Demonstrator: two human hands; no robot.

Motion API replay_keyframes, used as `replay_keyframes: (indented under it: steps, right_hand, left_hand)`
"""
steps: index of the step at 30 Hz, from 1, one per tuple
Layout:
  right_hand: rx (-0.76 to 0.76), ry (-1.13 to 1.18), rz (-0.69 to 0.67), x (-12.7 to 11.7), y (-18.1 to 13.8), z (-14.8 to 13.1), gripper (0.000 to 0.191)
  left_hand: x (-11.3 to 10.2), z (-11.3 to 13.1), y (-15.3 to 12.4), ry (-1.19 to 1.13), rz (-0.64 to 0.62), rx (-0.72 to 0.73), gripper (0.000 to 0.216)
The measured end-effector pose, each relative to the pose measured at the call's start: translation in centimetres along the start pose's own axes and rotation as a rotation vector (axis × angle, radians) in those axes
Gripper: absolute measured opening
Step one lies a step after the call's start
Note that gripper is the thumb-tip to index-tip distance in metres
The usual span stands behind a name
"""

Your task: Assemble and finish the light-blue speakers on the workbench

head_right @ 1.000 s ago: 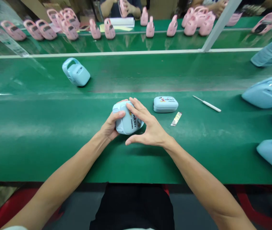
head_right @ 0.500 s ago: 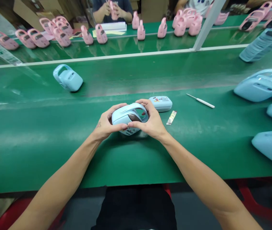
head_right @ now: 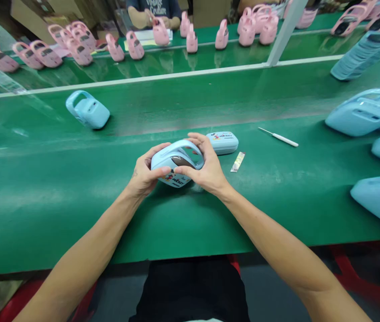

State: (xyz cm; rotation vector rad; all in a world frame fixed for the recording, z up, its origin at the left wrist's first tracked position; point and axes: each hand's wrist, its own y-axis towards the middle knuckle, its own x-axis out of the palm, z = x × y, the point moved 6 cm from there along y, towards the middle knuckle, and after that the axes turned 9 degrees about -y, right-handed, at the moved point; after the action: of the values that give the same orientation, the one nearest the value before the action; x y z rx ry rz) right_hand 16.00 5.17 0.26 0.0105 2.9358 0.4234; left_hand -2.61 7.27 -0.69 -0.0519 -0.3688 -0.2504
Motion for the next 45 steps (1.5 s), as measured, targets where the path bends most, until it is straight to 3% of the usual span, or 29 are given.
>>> replay_keyframes:
  steps: [2,5,7,10,15,22,29,32,35,37,42,45]
  right_hand:
    - [0.051,0.08,-0.029,0.4,0.1,0.9,0.108]
    - [0.171,0.186,-0.164,1.7,0.0,2.3,0.105]
    - [0.186,0.195,-0.198,2.0,0.0,2.6,0.095]
    - [0.098,0.068,-0.143,1.4,0.2,2.3,0.086]
    - [0.008,-0.09,-0.183,1.1,0.2,1.9,0.082]
    - [0.001,-0.081,-0.188,1.2,0.5,2.4,0.08]
    - [-0.024,-0.105,-0.144,1.6,0.4,1.9,0.075]
    - [-0.081,-0.131,-0.114,0.8,0.4,0.5,0.083]
    - [-0.182,-0.227,-0.082,-0.3,0.2,-1.8,0.094]
    - [-0.227,-0.341,-0.09,-0.5,-0.1,-3.3,0.091]
    - [-0.344,-0.479,-0.3,-0.1,-0.1,-5.8,0.069]
    - [-0.312,-0.477,-0.324,-3.3,0.9,-6.0,0.038]
  left_hand:
    - [-0.7,-0.6,0.5,-0.162,0.021,0.0,0.077]
    - [-1.9,-1.0,1.2,-0.243,-0.003,0.002,0.076]
    - [-2.7,-0.7,1.8,-0.168,-0.057,0.018,0.082]
    - [-3.6,-0.1,2.5,0.026,-0.127,0.034,0.094]
    - [-3.3,-0.1,2.2,0.317,-0.206,-0.034,0.109]
    - [-3.0,0.6,2.1,0.488,-0.095,0.039,0.093]
    - [-3.2,0.1,2.1,0.422,-0.051,0.019,0.089]
    - [-3.3,0.1,1.9,0.361,-0.073,0.008,0.091]
    - [-2.3,2.0,1.3,0.426,-0.174,0.109,0.103]
    - [-0.9,3.9,0.7,0.534,-0.279,0.21,0.112]
    - [2.3,6.1,-0.4,0.893,-0.426,0.229,0.099]
    - [2.6,5.8,-0.4,0.958,-0.381,0.218,0.09]
